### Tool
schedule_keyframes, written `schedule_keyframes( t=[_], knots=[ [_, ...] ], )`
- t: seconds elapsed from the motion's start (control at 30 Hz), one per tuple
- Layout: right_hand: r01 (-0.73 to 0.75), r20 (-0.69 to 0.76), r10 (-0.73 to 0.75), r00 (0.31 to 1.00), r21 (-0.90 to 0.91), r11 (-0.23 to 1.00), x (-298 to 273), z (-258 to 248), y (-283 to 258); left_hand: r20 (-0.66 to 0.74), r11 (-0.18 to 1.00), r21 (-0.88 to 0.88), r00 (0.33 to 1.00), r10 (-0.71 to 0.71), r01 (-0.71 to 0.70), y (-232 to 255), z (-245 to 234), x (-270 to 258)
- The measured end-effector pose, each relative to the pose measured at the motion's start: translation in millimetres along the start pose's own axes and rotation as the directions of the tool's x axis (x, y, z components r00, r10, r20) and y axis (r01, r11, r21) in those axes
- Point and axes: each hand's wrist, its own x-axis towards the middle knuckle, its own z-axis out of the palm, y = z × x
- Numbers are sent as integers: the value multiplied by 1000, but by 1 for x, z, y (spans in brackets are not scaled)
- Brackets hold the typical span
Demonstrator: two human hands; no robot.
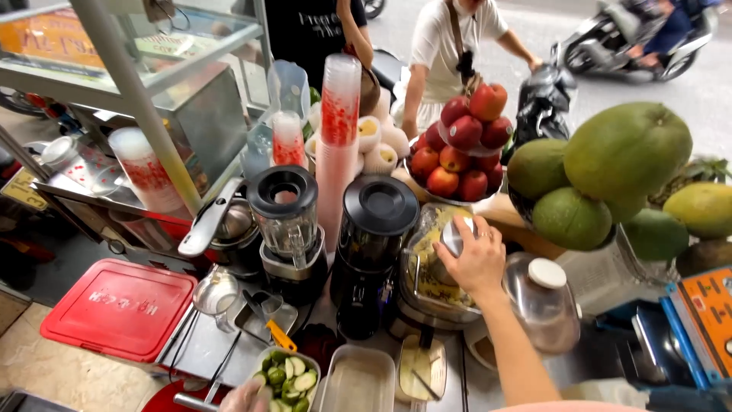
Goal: Preparing a pineapple juice drink at a street food stall, including juicing the fruit and mixing ingredients.
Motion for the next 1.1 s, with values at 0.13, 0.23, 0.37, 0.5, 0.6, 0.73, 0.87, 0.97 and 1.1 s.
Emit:
schedule_keyframes(
  t=[0.13,0.23,0.37,0.5,0.6,0.73,0.87,0.97,1.1],
  knots=[
    [39,36,-40,999,21,999,-4,-3,2,587,409,-437,598,-546,801,114,-160,215],
    [138,25,-138,990,12,990,24,-18,18,537,168,-709,679,-501,685,179,-210,335],
    [121,10,-121,993,2,993,77,-124,15,347,133,-907,889,-298,399,214,-162,435],
    [161,-136,-155,978,32,986,90,-205,23,12,333,-941,987,-161,66,263,-125,539],
    [170,-219,-155,963,47,984,70,-233,46,-154,415,-905,981,-117,-93,293,-101,579],
    [222,-335,-224,915,-45,974,44,-244,76,-290,531,-816,956,-34,-229,305,-61,590],
    [167,-357,-160,920,-10,986,37,-247,76,-296,586,-765,954,47,-266,301,-68,572],
    [109,-361,-74,930,77,991,39,-241,69,-209,661,-707,967,146,-253,295,-92,563],
    [41,-339,41,940,233,972,43,-213,84,-117,747,-629,977,180,-213,290,-96,560]
  ],
)
